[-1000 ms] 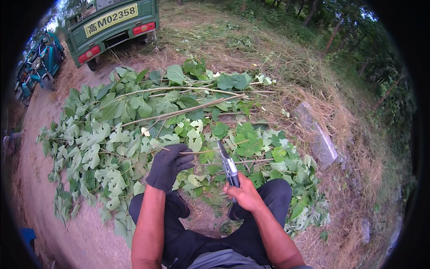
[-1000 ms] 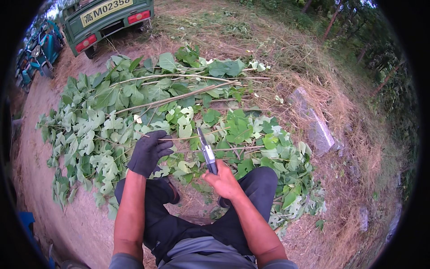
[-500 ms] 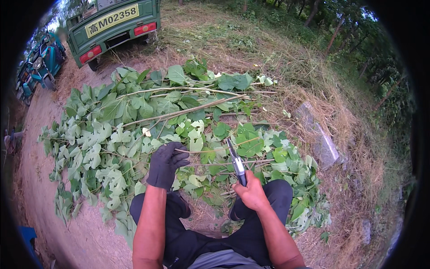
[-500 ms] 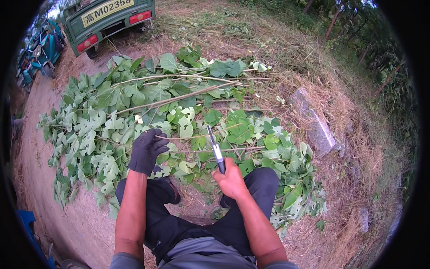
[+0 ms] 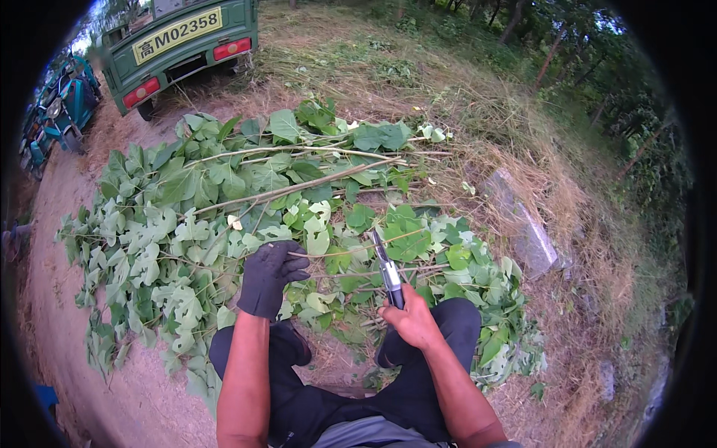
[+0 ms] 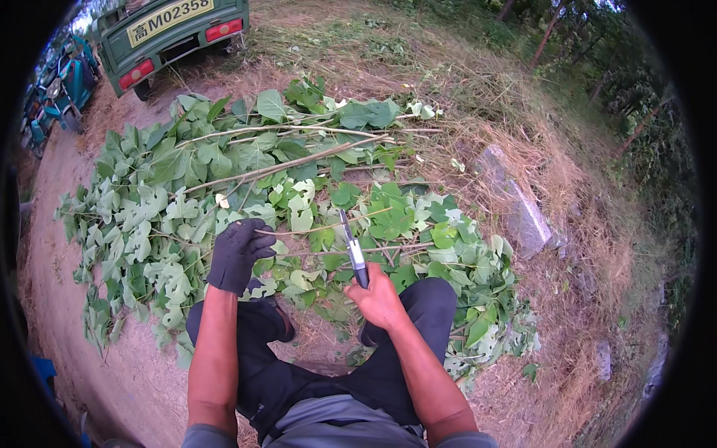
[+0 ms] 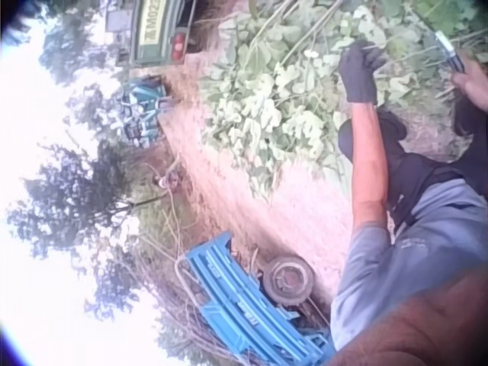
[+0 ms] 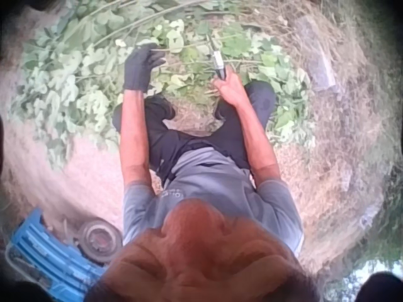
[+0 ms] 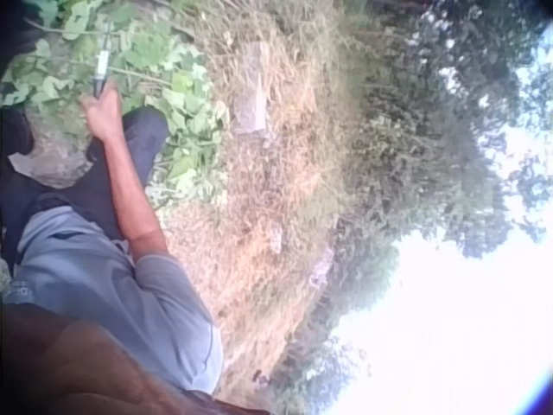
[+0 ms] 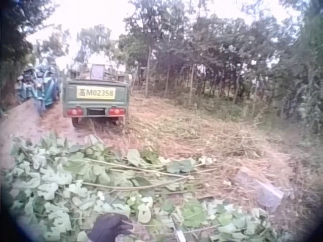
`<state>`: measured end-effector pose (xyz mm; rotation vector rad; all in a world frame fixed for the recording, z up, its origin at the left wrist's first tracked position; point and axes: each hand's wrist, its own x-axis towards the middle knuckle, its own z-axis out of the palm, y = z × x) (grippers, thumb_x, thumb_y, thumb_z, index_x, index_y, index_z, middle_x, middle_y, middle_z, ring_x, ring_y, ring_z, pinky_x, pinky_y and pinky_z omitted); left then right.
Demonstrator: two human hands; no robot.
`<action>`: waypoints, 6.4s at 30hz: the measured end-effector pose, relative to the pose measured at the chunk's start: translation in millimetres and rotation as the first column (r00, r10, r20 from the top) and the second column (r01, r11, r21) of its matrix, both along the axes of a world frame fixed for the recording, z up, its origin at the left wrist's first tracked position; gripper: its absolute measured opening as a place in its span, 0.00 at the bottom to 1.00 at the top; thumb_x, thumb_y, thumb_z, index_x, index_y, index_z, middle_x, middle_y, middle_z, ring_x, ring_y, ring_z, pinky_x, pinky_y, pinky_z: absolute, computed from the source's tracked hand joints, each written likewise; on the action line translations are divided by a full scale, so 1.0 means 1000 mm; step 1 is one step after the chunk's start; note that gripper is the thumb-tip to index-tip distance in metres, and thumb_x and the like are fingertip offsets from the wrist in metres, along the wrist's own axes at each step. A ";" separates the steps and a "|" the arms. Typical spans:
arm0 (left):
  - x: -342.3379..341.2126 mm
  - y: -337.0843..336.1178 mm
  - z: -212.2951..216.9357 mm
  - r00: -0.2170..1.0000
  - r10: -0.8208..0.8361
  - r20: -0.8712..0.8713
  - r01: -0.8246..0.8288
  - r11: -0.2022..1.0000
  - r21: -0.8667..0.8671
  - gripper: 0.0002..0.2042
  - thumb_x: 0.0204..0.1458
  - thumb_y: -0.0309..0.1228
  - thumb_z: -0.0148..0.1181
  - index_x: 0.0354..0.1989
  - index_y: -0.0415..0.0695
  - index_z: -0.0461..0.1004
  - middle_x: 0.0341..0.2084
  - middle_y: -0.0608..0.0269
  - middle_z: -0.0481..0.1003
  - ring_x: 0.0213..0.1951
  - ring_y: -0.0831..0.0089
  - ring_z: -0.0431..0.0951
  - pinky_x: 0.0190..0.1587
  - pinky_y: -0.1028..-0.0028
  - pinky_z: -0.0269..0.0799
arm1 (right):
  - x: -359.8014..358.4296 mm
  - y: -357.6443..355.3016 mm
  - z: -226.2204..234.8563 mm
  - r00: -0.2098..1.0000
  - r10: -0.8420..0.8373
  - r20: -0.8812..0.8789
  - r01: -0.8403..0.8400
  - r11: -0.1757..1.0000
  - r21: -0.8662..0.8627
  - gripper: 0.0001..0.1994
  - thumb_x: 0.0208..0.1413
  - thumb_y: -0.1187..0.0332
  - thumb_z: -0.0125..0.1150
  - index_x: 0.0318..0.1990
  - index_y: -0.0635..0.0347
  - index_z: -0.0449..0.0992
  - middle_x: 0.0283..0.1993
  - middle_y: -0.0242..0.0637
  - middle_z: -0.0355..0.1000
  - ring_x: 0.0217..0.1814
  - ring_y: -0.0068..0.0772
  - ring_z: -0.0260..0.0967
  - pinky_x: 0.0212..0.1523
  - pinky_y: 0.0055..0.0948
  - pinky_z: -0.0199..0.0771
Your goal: The person sits on the ground and uses pruning shears to trim leaves and small branches from a pile of cut plant stems. The person repeatedly picks up stems, cuts off leaves, and places the trimmed pieces back on the pile.
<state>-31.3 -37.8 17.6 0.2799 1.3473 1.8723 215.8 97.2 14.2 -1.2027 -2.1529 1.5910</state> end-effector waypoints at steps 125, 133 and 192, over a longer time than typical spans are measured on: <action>-0.030 0.055 -0.296 0.469 0.469 0.748 -0.372 0.873 -0.315 0.24 0.59 0.49 0.55 0.45 0.39 0.59 0.58 0.37 0.58 0.63 0.41 0.60 0.62 0.43 0.63 | -0.057 0.103 -0.019 0.970 -0.242 -0.039 0.239 0.969 -0.059 0.11 0.48 0.73 0.61 0.38 0.68 0.70 0.30 0.31 0.68 0.29 0.20 0.64 0.32 0.23 0.65; -0.030 0.061 -0.284 0.490 0.438 0.753 -0.319 0.895 -0.313 0.23 0.57 0.45 0.58 0.45 0.38 0.59 0.58 0.35 0.59 0.61 0.41 0.62 0.62 0.44 0.63 | -0.059 0.101 -0.019 0.968 -0.246 -0.037 0.242 0.966 -0.089 0.10 0.48 0.74 0.62 0.37 0.68 0.70 0.30 0.29 0.67 0.30 0.18 0.60 0.31 0.22 0.63; -0.030 0.039 -0.018 0.970 0.069 -0.234 -0.105 0.983 -0.149 0.18 0.52 0.37 0.66 0.44 0.34 0.77 0.37 0.58 0.78 0.40 0.76 0.76 0.47 0.75 0.73 | -0.041 0.106 -0.034 0.771 -0.445 -0.455 0.074 0.773 -0.631 0.13 0.47 0.76 0.55 0.42 0.72 0.68 0.36 0.49 0.72 0.31 0.39 0.75 0.30 0.39 0.82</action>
